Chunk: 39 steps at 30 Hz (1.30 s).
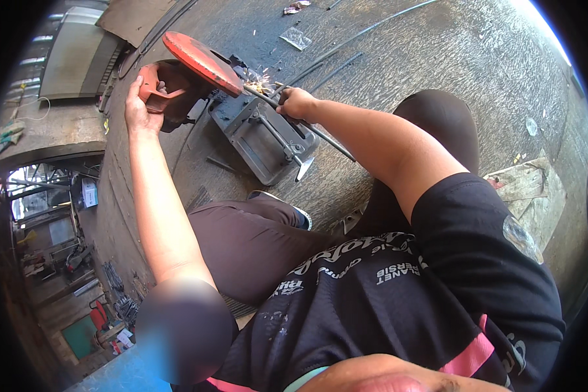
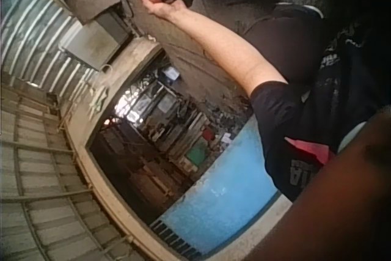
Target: Cutting metal rods into smaller pieces using a chop saw.
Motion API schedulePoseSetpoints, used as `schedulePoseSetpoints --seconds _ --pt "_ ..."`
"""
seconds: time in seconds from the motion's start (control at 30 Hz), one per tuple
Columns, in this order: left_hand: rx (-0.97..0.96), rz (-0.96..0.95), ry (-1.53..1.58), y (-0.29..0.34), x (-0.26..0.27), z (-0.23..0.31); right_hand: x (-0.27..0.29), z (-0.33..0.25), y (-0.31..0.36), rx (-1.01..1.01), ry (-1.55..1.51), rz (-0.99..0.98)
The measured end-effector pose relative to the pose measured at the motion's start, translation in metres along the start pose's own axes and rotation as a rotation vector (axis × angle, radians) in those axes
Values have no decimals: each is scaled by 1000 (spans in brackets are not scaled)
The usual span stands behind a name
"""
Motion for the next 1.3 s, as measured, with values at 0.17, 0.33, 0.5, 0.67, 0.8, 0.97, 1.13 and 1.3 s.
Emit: schedulePoseSetpoints --seconds 0.17,0.33,0.5,0.67,0.8,0.97,1.13,1.3 --pt "5 11 -12 -2 2 -1 -8 8 -7 -9 -99 -87" --pt "8 -19 -16 -2 1 -1 -8 17 -6 -89 -181 -71" --pt "12 -40 -21 2 -2 0 -1 11 0 -26 8 -4" --pt "-1 -51 -21 8 -10 3 6 10 1 6 -34 59" --pt "10 -17 -42 14 -12 4 2 9 -2 12 -70 14" --pt "11 -62 -11 15 -17 4 -8 10 -6 -11 -125 -92" --pt "-32 0 -15 7 -7 5 -19 12 -8 -20 -230 -176" --pt "-58 4 -37 2 -1 5 -21 12 -7 -19 -256 -238"
Point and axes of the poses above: each hand's wrist, its own y-axis away from the middle knuckle, its own x-axis out of the back of the hand, z = x × y, the point moved 9 cm from there along -y, towards the middle knuckle, and after that the axes turned 5 degrees about -y, right-handed, at the moved point
